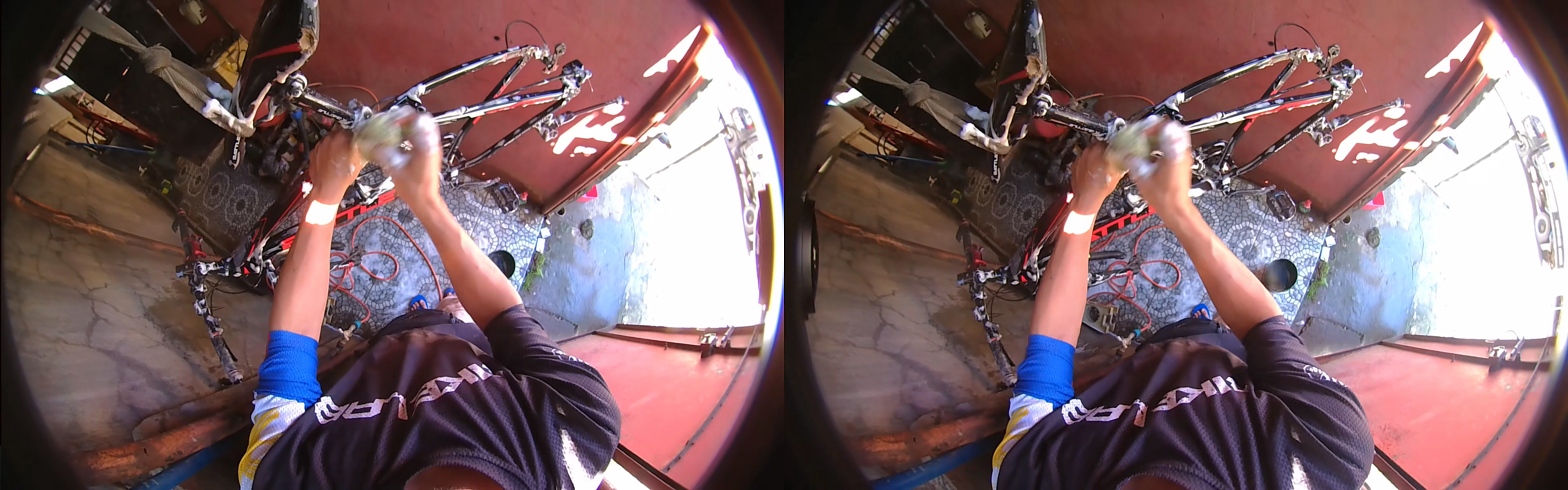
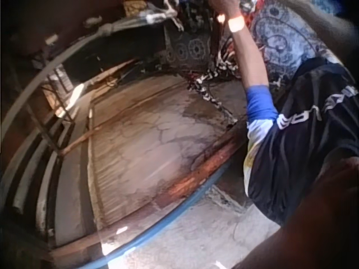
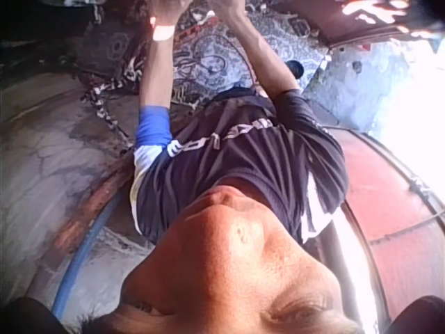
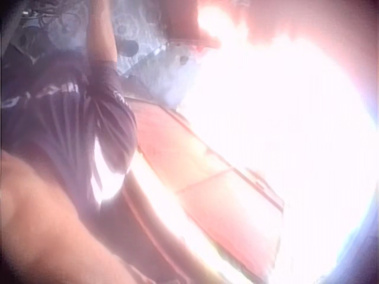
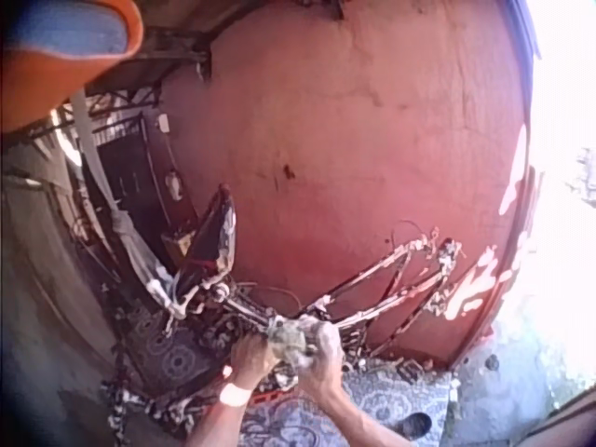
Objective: The person scrubs a bicycle frame with a soapy sponge, rinses the sponge in a bucket, and continues cleaning various parts of the bike. The person also uses a small brush to clean the chainring and other components.
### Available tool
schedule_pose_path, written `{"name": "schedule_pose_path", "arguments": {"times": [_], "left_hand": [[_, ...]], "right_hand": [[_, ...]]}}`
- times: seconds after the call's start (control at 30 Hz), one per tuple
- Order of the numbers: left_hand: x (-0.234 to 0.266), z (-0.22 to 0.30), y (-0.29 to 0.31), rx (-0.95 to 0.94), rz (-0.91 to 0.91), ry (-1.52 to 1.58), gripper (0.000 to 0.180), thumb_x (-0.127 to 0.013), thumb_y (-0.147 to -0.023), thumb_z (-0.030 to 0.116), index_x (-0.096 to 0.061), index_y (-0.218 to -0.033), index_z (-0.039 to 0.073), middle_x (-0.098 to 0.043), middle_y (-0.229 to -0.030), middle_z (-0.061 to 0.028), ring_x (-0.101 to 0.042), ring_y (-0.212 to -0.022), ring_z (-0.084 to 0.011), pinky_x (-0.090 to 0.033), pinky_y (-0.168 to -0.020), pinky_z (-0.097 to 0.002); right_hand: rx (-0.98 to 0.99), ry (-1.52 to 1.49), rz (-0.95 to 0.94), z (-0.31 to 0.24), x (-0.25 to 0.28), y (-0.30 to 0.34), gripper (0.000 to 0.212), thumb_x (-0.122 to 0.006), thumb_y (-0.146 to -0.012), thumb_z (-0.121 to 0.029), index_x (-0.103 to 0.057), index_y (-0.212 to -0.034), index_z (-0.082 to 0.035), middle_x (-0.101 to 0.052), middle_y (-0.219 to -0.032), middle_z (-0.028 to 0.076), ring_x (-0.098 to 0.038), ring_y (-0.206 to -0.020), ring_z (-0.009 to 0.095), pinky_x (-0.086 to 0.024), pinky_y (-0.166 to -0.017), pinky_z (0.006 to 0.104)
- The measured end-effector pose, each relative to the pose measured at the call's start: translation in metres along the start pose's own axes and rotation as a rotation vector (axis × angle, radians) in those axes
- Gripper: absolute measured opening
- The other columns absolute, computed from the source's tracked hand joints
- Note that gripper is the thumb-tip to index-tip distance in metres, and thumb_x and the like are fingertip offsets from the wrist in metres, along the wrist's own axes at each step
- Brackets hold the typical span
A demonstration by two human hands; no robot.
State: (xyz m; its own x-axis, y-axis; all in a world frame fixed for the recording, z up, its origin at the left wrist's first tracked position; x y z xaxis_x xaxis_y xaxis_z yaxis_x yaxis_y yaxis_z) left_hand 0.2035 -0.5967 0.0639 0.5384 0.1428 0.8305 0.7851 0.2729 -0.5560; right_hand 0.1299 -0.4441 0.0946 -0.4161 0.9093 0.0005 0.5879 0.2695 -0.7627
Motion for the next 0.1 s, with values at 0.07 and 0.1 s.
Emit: {"name": "schedule_pose_path", "arguments": {"times": [0.07,0.1], "left_hand": [[0.004,0.007,-0.008,0.148,-0.108,0.073,0.038,-0.084,-0.076,0.033,-0.07,-0.104,0.011,-0.072,-0.096,-0.018,-0.07,-0.089,-0.0402,-0.058,-0.077,-0.0495],[0.003,0.006,-0.01,0.154,-0.073,0.085,0.039,-0.085,-0.075,0.035,-0.071,-0.103,0.012,-0.072,-0.098,-0.0181,-0.071,-0.093,-0.0403,-0.059,-0.08,-0.0478]], "right_hand": [[-0.064,-0.111,0.209,-0.001,0.003,-0.019,0.044,-0.076,-0.074,0.015,-0.049,-0.104,-0.004,-0.058,-0.11,0.011,-0.067,-0.101,0.028,-0.06,-0.078,0.0343],[0.091,0.117,-0.014,0.018,-0.015,-0.011,0.055,-0.082,-0.074,0.009,-0.045,-0.113,-0.005,-0.058,-0.115,0.013,-0.065,-0.117,0.035,-0.063,-0.081,0.0394]]}}
Point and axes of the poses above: each hand's wrist, its own y-axis away from the middle knuckle, its own x-axis out of the back of the hand, z = x × y, the point moved 5 cm from there along -y, towards the middle knuckle
